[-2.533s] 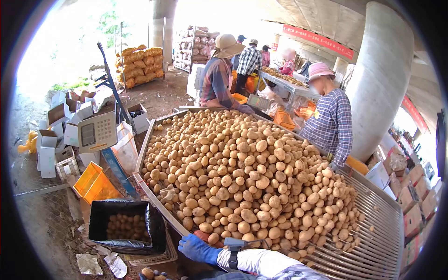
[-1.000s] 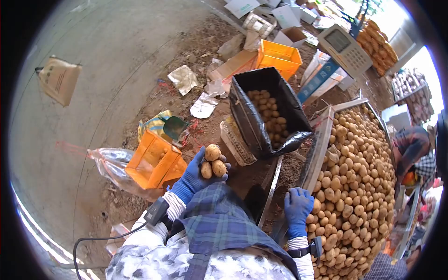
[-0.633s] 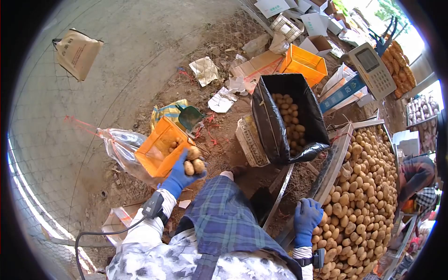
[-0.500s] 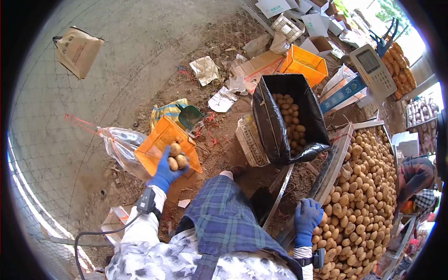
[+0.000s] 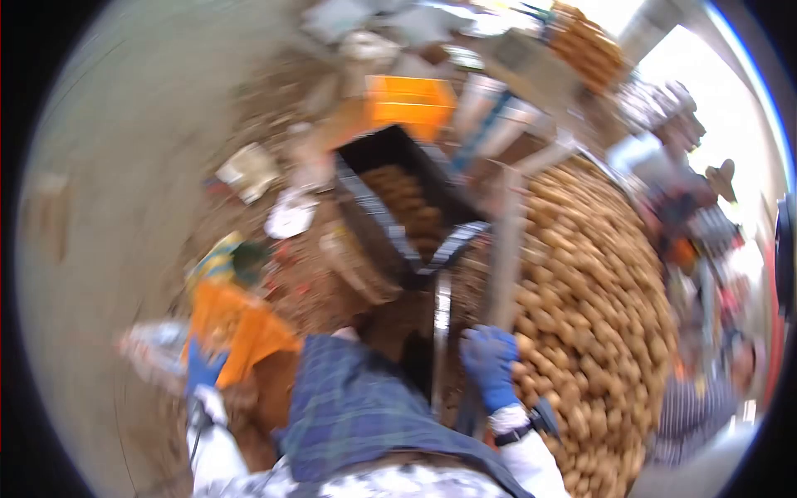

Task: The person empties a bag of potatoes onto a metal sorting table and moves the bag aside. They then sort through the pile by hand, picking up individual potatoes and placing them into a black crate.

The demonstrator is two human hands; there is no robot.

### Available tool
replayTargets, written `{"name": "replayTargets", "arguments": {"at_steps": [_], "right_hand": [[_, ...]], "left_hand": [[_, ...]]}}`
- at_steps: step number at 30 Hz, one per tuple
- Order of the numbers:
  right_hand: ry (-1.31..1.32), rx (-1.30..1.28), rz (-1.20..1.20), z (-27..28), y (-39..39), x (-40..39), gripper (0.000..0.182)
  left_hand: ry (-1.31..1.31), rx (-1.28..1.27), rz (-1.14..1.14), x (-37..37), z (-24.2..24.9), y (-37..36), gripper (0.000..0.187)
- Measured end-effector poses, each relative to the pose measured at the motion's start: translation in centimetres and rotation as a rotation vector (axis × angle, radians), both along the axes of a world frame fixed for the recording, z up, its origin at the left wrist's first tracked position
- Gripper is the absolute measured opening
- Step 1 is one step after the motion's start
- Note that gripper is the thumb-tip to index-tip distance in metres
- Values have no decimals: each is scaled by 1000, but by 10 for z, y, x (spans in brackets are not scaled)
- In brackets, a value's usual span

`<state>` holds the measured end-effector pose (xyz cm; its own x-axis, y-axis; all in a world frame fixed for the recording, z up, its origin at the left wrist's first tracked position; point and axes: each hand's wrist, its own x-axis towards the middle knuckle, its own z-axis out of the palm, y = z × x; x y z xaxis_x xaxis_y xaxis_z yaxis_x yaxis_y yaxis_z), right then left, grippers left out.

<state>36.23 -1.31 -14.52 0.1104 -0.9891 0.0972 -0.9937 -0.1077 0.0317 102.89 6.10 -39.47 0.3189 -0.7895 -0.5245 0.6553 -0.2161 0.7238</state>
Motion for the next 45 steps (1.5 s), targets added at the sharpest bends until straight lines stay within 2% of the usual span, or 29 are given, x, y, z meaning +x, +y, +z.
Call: {"name": "replayTargets", "arguments": {"at_steps": [1, 2, 3, 6, 9, 11, 13, 14, 17, 23, 26, 27, 30, 31, 33, 35, 37, 39, 40, 41, 43, 44, 45], "right_hand": [[-21, -9, -16, -2, 1, -2, 11], [2, -13, -43, -11, 3, -8, 11], [-36, -52, -42, -13, 4, -8, 11], [-47, -41, -31, -11, 5, -10, 10], [-59, -64, -50, -10, 4, -9, 7], [-64, -75, -63, -14, 6, -10, 7], [-66, -78, -40, -17, 5, -11, 12], [-84, -49, -51, -14, 6, -11, 7], [-124, -73, -53, -15, 6, -11, 7], [-195, -64, -49, -7, 5, -14, 11], [-504, -113, -117, 0, 3, -15, 11], [-511, -112, -125, 3, 2, -17, 11], [-924, 4, -298, 26, -5, -24, 17], [-925, 0, -305, 31, -7, -26, 17], [-1143, 87, -472, 38, -12, -28, 22], [-1181, 91, -523, 38, -13, -32, 25], [-1089, 121, -528, 41, -16, -37, 25], [-1066, 129, -541, 43, -18, -43, 26], [-1070, 123, -554, 42, -18, -46, 26], [-1077, 117, -568, 41, -17, -48, 27], [-1086, 107, -600, 39, -15, -52, 27], [-1090, 98, -628, 37, -13, -54, 27], [-1097, 97, -634, 33, -11, -56, 27]], "left_hand": [[18, -138, -178, -6, 9, -20, 40], [191, 159, 109, -15, 17, -37, 31], [157, 396, 263, -52, 53, -63, 33], [159, 278, 72, -82, 43, -93, 36], [152, 225, -114, -138, 47, -121, 30], [100, 186, -359, -184, 63, -146, 22], [108, 165, -467, -228, 83, -168, 19], [114, 153, -556, -251, 93, -179, 17], [73, 145, -660, -314, 125, -203, 15], [235, 26, -929, -411, 143, -266, 17], [90, -71, -1014, -472, 190, -290, 11], [46, -104, -1047, -492, 202, -300, 10], [-209, -344, -1267, -549, 231, -329, 14], [-272, -418, -1348, -569, 240, -337, 15], [-407, -792, -1349, -622, 233, -346, 22], [-1047, -1096, -1310, -657, 263, -348, 32], [-1116, -1191, -1313, -691, 261, -353, 40], [-1440, -1369, -1262, -713, 253, -354, 40], [-1512, -1354, -1284, -721, 250, -355, 37], [-1508, -1356, -1293, -724, 246, -358, 37], [-1443, -1264, -1491, -729, 242, -364, 33], [-1444, -1265, -1501, -729, 240, -366, 33], [-1302, -1255, -1456, -729, 237, -368, 27]]}}
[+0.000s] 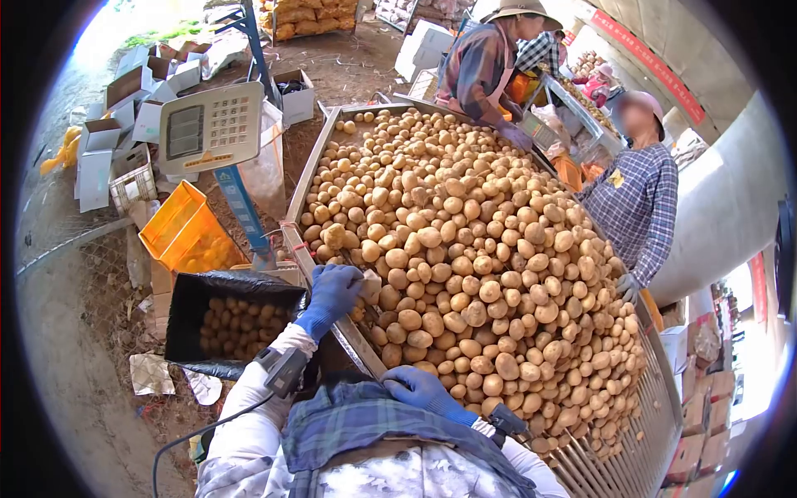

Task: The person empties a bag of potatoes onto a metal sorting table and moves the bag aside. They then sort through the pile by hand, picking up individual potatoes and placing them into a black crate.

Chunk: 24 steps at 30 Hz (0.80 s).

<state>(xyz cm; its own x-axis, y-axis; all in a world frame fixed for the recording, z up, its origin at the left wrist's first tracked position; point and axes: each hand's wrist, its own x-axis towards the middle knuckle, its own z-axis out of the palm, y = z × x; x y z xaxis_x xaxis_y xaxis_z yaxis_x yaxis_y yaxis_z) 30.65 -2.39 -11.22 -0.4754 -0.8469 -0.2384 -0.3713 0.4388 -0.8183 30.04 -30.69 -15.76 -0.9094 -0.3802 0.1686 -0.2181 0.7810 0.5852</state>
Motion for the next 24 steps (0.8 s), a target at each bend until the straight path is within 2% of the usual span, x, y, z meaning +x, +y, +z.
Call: {"name": "replayTargets", "arguments": {"at_steps": [1, 2, 4, 5, 6, 8, 10, 12, 13, 14, 16, 18, 21, 22, 23, 24], "right_hand": [[-4, -1, -5, -3, 1, -2, 27], [-7, -2, -7, -6, 3, -4, 27], [-36, 1, -30, -5, 4, -4, 27], [-58, 2, -51, -2, 2, -3, 27], [-66, 4, -40, -1, 1, -3, 27], [-98, 42, -76, 1, 0, -3, 27], [-95, 33, -56, 3, -1, -4, 27], [-89, 22, -40, 3, -3, -4, 26], [-97, 10, -34, 2, -3, -4, 26], [-103, -3, -35, 2, -3, -5, 26], [-98, -3, -26, 0, -3, -7, 25], [-96, -6, -23, 2, -4, -7, 24], [-138, -33, -31, 7, -7, -11, 23], [-106, -49, -16, 7, -8, -14, 23], [-74, -65, 0, 8, -10, -19, 24], [-72, -66, 0, 15, -14, -25, 24]], "left_hand": [[103, 92, 16, 0, 0, -2, 22], [99, 94, 13, 0, 0, -4, 22], [187, 996, 96, 9, 3, -7, 19], [297, 1108, 65, 17, 17, -7, 21], [296, 1107, 79, 25, 21, -9, 21], [286, 1664, 257, 40, 23, -13, 24], [315, 1573, 235, 62, 10, -18, 21], [338, 264, -87, 90, 30, -16, 19], [353, 166, -69, 104, 36, -14, 23], [355, 166, -67, 118, 31, -16, 23], [354, 746, -7, 152, 14, -24, 38], [613, 1871, 390, 199, 9, -35, 27], [860, 1667, 574, 323, -67, -87, 33], [925, 1701, 462, 401, -118, -113, 32], [937, 1432, 647, 495, -206, -148, 36], [954, 1432, 900, 525, -189, -127, 39]]}}
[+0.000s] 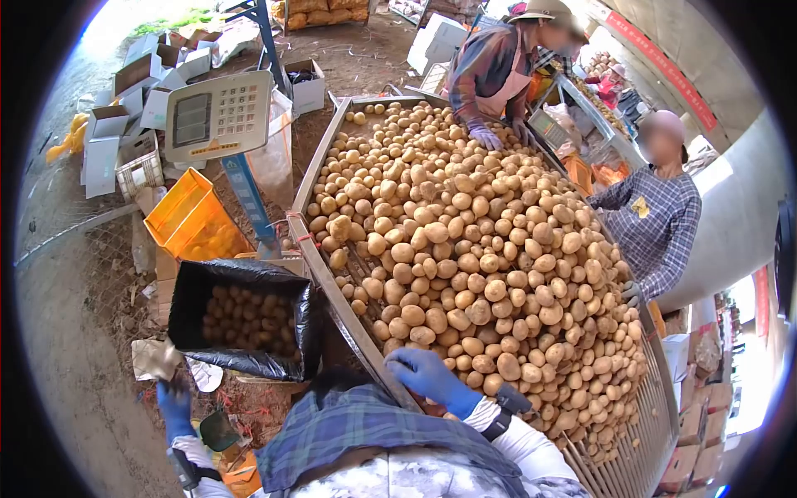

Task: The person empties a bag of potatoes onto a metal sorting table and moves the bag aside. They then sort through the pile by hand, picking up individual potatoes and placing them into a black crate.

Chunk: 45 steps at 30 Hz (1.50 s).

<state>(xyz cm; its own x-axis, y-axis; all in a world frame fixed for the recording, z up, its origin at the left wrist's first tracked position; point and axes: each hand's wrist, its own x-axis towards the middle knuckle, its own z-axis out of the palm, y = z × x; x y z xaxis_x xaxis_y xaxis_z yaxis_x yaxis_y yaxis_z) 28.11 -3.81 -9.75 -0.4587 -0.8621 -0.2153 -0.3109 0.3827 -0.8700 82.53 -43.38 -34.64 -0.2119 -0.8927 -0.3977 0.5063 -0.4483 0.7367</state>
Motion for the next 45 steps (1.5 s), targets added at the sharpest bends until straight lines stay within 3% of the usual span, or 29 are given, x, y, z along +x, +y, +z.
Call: {"name": "replayTargets", "arguments": {"at_steps": [3, 4, 6, 7, 9, 10, 11, 13, 15, 18, 23, 26, 30, 32, 33, 35, 42, 44, 45], "right_hand": [[269, -66, -34, 16, -26, -33, 21], [357, -115, -40, 12, -35, -49, 20], [624, -151, -69, 16, -57, -73, 18], [668, -97, -71, 16, -70, -85, 20], [719, -50, -66, 10, -99, -106, 22], [780, 10, -60, 6, -112, -114, 23], [844, 72, -55, 1, -121, -121, 24], [917, 180, -15, -12, -134, -132, 27], [963, 417, 66, -15, -147, -138, 35], [990, 536, 46, -21, -154, -136, 40], [928, 577, 74, -9, -149, -143, 52], [741, 631, 242, -3, -136, -140, 57], [696, 347, 93, -6, -109, -121, 49], [442, 218, -20, -11, -99, -122, 46], [438, 221, -22, -13, -95, -122, 46], [97, 48, -177, -5, -91, -117, 44], [36, -69, -88, 33, -106, -90, 42], [-16, -50, 24, 40, -117, -91, 45], [56, -34, 46, 30, -120, -96, 46]], "left_hand": [[-240, 525, 571, 26, 70, 26, 46], [-238, 524, 565, 24, 63, 29, 46], [-47, 349, 337, 20, 42, 42, 46], [-26, 270, 145, -14, 55, 50, 43], [-114, -140, -197, -84, 55, 61, 41], [-68, -186, -294, -126, 72, 65, 39], [140, 12, -302, -170, 105, 70, 41], [227, 106, -390, -239, 129, 73, 38], [233, 170, -483, -299, 157, 82, 36], [184, 163, -577, -362, 186, 100, 35], [302, 189, -744, -419, 200, 116, 35], [292, 260, -802, -436, 198, 119, 37], [387, 289, -902, -452, 189, 121, 44], [430, 298, -937, -461, 195, 125, 45], [427, 303, -939, -466, 196, 126, 45], [415, 313, -968, -475, 196, 128, 49], [567, 320, -1123, -502, 209, 139, 55], [315, -58, -1167, -507, 223, 141, 45], [313, -56, -1162, -508, 212, 138, 45]]}}
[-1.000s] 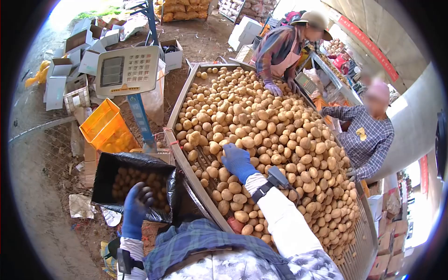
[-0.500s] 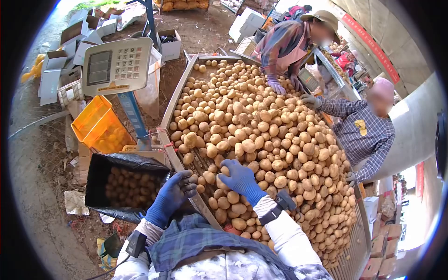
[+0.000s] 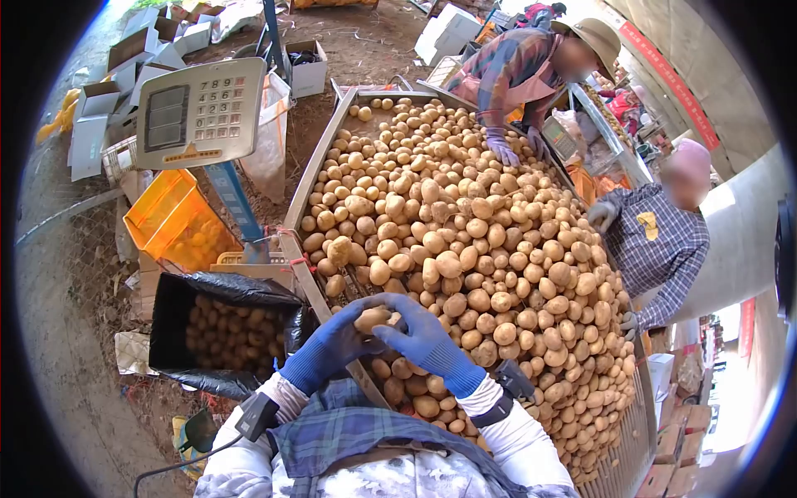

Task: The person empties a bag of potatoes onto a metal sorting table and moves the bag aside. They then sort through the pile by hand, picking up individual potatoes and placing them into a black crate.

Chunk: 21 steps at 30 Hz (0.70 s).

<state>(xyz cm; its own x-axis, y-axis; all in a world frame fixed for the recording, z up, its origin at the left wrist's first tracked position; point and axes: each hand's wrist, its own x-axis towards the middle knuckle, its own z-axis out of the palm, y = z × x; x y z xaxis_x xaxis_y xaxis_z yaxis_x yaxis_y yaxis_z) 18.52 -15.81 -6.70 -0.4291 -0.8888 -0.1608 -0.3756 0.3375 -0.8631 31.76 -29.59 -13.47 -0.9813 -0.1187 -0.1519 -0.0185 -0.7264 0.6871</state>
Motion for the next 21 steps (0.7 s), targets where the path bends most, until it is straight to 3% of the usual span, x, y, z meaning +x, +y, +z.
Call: {"name": "replayTargets", "arguments": {"at_steps": [2, 7, 9, 10, 13, 14, 15, 17, 19, 21], "right_hand": [[138, -4, -22, -2, -11, -9, 44], [561, -17, 75, -18, -63, -37, 46], [637, -1, 144, -24, -92, -42, 52], [735, 55, 224, -31, -107, -43, 52], [883, 109, 367, -53, -134, -48, 53], [928, 109, 429, -61, -140, -51, 53], [930, 107, 426, -68, -144, -55, 53], [902, 167, 494, -74, -149, -59, 55], [898, 171, 496, -72, -148, -63, 54], [524, 85, 258, -71, -141, -66, 49]], "left_hand": [[-36, 467, 54, -3, -28, -9, 31], [-38, 410, 145, -9, -26, -31, 25], [-96, -67, 291, -16, -41, -31, 18], [-66, 62, 256, -14, -28, -31, 19], [-182, 9, 335, -13, -71, -30, 20], [-85, -478, 346, -9, -73, -30, 25], [-83, -481, 345, -10, -75, -31, 25], [-154, -20, 299, -12, -59, -32, 29], [-151, 67, 293, -12, -40, -33, 33], [-79, 376, 243, -10, -40, -39, 37]]}}
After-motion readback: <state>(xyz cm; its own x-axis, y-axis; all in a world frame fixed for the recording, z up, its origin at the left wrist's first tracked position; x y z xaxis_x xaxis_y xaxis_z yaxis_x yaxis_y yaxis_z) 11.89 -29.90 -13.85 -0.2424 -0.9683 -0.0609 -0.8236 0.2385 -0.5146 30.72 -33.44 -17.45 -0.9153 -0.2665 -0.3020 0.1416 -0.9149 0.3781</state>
